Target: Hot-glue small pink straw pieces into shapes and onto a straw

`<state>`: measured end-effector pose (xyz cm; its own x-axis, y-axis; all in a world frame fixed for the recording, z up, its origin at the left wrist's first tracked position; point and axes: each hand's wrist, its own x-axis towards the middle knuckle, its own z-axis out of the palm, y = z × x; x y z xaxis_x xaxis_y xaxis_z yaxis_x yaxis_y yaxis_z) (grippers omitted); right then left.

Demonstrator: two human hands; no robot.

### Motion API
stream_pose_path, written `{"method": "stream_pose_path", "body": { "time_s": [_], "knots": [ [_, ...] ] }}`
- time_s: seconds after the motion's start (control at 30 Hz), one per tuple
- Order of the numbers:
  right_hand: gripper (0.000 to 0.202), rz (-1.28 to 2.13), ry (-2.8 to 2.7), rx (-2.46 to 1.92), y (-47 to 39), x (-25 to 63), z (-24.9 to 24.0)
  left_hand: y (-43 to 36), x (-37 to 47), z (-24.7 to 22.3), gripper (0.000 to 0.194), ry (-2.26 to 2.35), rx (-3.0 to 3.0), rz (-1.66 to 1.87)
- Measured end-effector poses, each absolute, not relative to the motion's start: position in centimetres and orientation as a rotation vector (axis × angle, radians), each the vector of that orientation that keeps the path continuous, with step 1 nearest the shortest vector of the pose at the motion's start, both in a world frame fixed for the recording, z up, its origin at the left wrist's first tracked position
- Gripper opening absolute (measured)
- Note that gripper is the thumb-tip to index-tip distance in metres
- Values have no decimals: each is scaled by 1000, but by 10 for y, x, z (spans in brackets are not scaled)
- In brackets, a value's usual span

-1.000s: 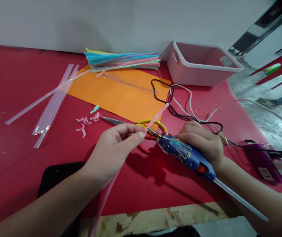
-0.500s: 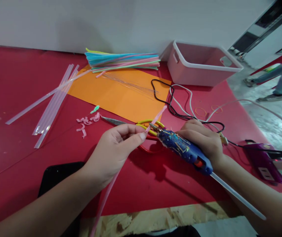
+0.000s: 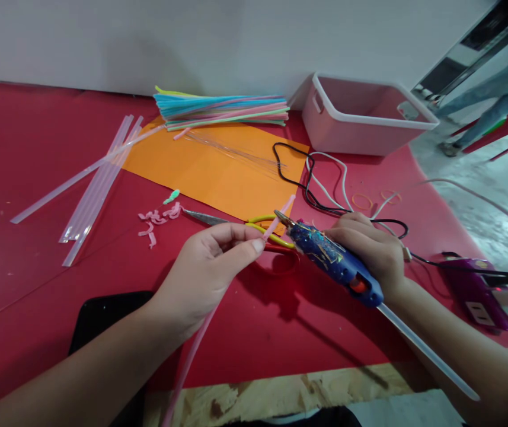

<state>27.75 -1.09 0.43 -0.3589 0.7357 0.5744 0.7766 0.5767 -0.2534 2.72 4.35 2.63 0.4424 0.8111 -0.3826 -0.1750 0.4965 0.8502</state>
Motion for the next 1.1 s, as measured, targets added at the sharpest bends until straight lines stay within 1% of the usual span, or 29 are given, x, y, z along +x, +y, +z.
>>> {"method": "stream_pose_path", "body": {
  "time_s": [0.23,0.33,0.43,0.67,0.9,1.0,1.1],
  "knots": [
    [11,-77,-2130,-1167,-12,280,3,43,26,28,6,946,850,706],
    [7,-52,-2192,-1094,-12,279,5,43,26,27,4,928,828,716],
    [7,-32,-2255,-1074,-12,278,6,42,27,26,2,904,813,718],
    [8,-53,-2157,-1145,-12,278,4,41,27,26,3,900,826,720],
    [8,122,-2061,-1274,-21,275,6,41,28,29,4,962,959,807],
    [6,147,-2066,-1272,-24,275,6,41,28,28,5,964,1020,830],
    [8,155,-2069,-1266,-23,275,6,40,27,28,6,970,1094,845]
  ]
}}
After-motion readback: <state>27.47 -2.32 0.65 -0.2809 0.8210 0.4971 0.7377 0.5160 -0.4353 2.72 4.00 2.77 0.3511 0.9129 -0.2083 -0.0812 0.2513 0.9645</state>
